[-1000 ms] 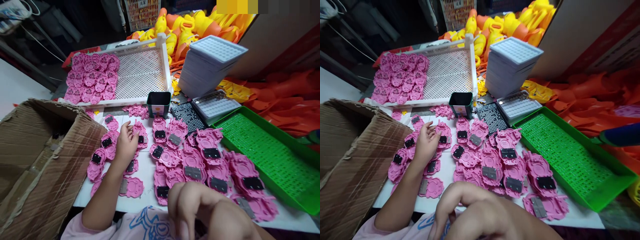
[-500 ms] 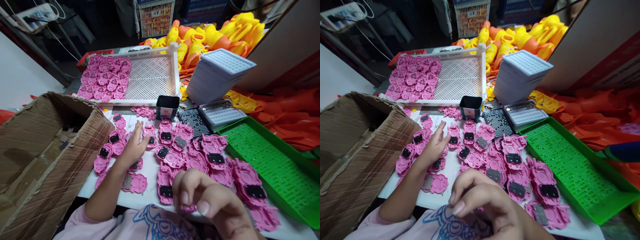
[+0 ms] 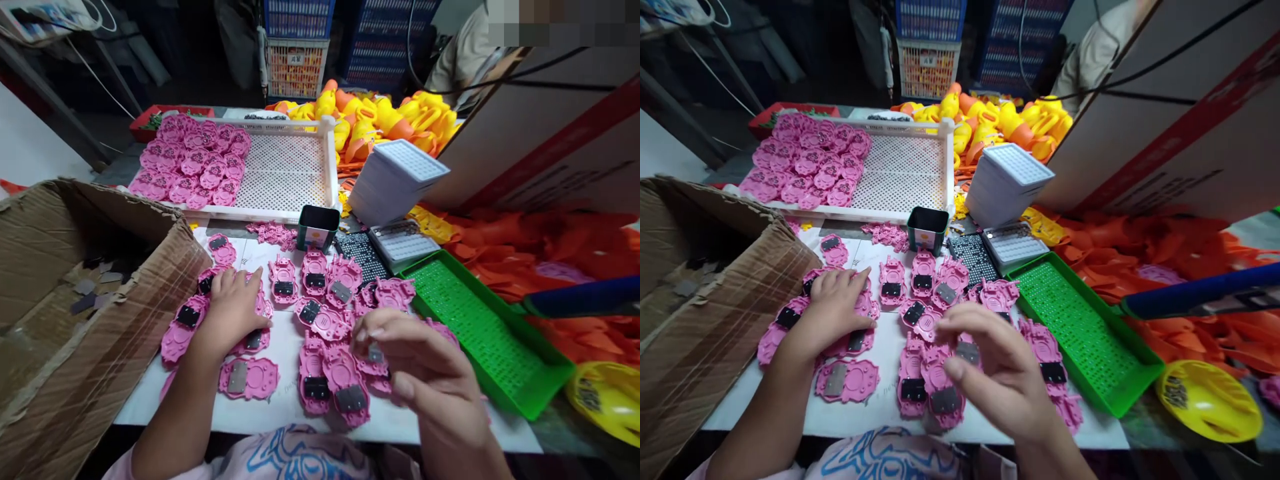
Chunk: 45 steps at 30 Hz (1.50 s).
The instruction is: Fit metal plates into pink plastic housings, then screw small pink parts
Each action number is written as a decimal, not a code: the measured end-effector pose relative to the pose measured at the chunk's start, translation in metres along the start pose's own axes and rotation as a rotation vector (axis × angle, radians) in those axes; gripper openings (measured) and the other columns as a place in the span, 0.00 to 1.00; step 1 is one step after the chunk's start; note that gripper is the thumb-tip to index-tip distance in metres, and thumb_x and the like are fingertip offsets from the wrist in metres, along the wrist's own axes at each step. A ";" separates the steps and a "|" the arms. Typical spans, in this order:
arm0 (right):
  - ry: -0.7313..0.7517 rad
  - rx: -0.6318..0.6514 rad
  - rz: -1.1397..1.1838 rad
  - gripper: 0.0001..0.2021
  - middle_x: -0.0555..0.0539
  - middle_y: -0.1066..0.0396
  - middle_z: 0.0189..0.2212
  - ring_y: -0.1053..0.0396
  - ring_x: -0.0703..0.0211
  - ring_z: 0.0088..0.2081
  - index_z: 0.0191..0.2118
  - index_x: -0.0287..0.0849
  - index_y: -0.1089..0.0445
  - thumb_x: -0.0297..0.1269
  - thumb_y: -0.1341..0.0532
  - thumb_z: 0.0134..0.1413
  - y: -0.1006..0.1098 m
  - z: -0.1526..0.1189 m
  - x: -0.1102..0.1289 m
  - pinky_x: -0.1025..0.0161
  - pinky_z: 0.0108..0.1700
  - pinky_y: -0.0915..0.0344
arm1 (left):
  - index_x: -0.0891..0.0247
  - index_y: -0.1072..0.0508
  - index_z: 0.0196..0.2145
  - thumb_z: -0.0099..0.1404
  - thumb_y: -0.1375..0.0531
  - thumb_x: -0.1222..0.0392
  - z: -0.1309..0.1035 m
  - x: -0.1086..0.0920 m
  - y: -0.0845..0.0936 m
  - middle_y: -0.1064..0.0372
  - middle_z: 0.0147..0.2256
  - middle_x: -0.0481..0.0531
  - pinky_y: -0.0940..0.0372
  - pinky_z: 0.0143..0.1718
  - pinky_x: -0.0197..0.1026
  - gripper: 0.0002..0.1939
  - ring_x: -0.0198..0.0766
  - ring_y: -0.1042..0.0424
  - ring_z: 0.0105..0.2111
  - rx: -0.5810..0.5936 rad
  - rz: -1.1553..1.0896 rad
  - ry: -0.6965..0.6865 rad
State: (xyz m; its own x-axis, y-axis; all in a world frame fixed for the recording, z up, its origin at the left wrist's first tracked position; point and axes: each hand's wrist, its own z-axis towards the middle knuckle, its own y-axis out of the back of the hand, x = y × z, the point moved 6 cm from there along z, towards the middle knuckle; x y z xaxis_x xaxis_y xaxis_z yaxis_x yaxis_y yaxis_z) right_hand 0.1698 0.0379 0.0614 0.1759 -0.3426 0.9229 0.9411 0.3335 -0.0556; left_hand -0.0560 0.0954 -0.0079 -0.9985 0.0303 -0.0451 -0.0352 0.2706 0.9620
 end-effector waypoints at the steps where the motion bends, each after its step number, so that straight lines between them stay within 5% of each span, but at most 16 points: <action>1: 0.006 -0.042 -0.145 0.11 0.47 0.31 0.35 0.33 0.60 0.36 0.44 0.51 0.29 0.33 0.39 0.55 0.009 0.006 0.004 0.63 0.36 0.32 | 0.66 0.44 0.63 0.47 0.32 0.48 0.000 0.000 0.003 0.41 0.56 0.69 0.58 0.60 0.61 0.49 0.64 0.48 0.59 -0.037 -0.018 -0.004; 5: -0.022 -0.169 -0.891 0.05 0.48 0.30 0.30 0.33 0.61 0.31 0.36 0.45 0.29 0.38 0.38 0.53 0.053 0.055 0.004 0.63 0.34 0.35 | 0.63 0.45 0.62 0.49 0.32 0.53 -0.004 0.002 0.015 0.49 0.59 0.66 0.57 0.61 0.62 0.46 0.62 0.51 0.61 -0.273 -0.291 -0.005; 8: -0.295 0.006 -1.424 0.10 0.45 0.27 0.31 0.31 0.61 0.31 0.36 0.40 0.29 0.40 0.44 0.58 0.080 0.106 -0.035 0.64 0.32 0.36 | 0.53 0.52 0.64 0.52 0.34 0.57 -0.011 0.004 0.020 0.60 0.63 0.59 0.48 0.60 0.58 0.46 0.58 0.52 0.62 -0.434 -0.651 -0.037; 15: -0.378 0.467 -1.803 0.12 0.44 0.29 0.42 0.30 0.59 0.42 0.43 0.37 0.31 0.41 0.42 0.60 0.094 0.184 -0.110 0.55 0.45 0.32 | 0.45 0.44 0.61 0.45 0.28 0.56 -0.019 -0.006 0.009 0.58 0.63 0.52 0.45 0.61 0.53 0.49 0.55 0.51 0.62 -0.296 -1.332 -0.153; 23: -0.224 0.851 -2.033 0.15 0.42 0.33 0.49 0.33 0.53 0.50 0.48 0.38 0.33 0.40 0.41 0.59 0.088 0.196 -0.146 0.49 0.51 0.35 | 0.50 0.40 0.60 0.37 0.25 0.61 -0.024 -0.004 0.009 0.50 0.62 0.56 0.41 0.58 0.53 0.52 0.58 0.45 0.60 -0.180 -1.652 -0.149; 27: -0.210 0.891 -2.066 0.15 0.42 0.32 0.49 0.33 0.53 0.50 0.48 0.38 0.33 0.40 0.41 0.59 0.091 0.198 -0.156 0.49 0.51 0.35 | 0.50 0.40 0.60 0.52 0.32 0.56 -0.024 -0.008 0.010 0.54 0.63 0.53 0.46 0.61 0.47 0.39 0.52 0.51 0.63 -0.140 -1.765 -0.193; 31: -0.224 0.863 -2.039 0.15 0.41 0.32 0.49 0.33 0.53 0.49 0.48 0.37 0.33 0.40 0.41 0.59 0.092 0.201 -0.164 0.49 0.51 0.34 | 0.50 0.39 0.59 0.64 0.43 0.55 -0.021 -0.008 0.009 0.50 0.61 0.53 0.43 0.60 0.47 0.25 0.48 0.45 0.60 -0.150 -1.752 -0.139; 37: -0.243 0.680 -1.878 0.13 0.44 0.30 0.44 0.32 0.56 0.46 0.43 0.37 0.31 0.41 0.41 0.58 0.088 0.208 -0.151 0.50 0.50 0.35 | 0.48 0.56 0.63 0.55 0.37 0.65 -0.009 -0.005 -0.004 0.42 0.54 0.56 0.32 0.46 0.44 0.44 0.41 0.33 0.47 -0.234 -1.917 0.023; 42: -0.200 0.272 -1.606 0.09 0.39 0.28 0.30 0.30 0.52 0.37 0.28 0.36 0.30 0.34 0.43 0.55 0.082 0.192 -0.080 0.55 0.42 0.36 | 0.55 0.49 0.61 0.49 0.34 0.68 -0.006 -0.006 -0.006 0.40 0.54 0.58 0.33 0.47 0.41 0.44 0.41 0.33 0.49 -0.185 -2.032 0.062; 45: -0.155 0.006 -1.340 0.10 0.41 0.28 0.28 0.31 0.56 0.30 0.36 0.37 0.31 0.35 0.48 0.57 0.076 0.145 -0.032 0.60 0.33 0.36 | 0.58 0.40 0.56 0.46 0.32 0.69 -0.008 -0.008 -0.004 0.33 0.46 0.53 0.32 0.40 0.37 0.40 0.37 0.29 0.40 -0.132 -2.088 0.098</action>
State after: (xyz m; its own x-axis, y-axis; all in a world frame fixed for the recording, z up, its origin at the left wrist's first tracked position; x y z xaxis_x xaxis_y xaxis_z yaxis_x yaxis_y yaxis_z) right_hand 0.1934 0.2012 0.0828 -0.9050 -0.3031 0.2985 0.3604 -0.1734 0.9165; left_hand -0.0478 0.0866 -0.0090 0.5263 -0.1978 -0.8270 -0.8452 -0.2284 -0.4833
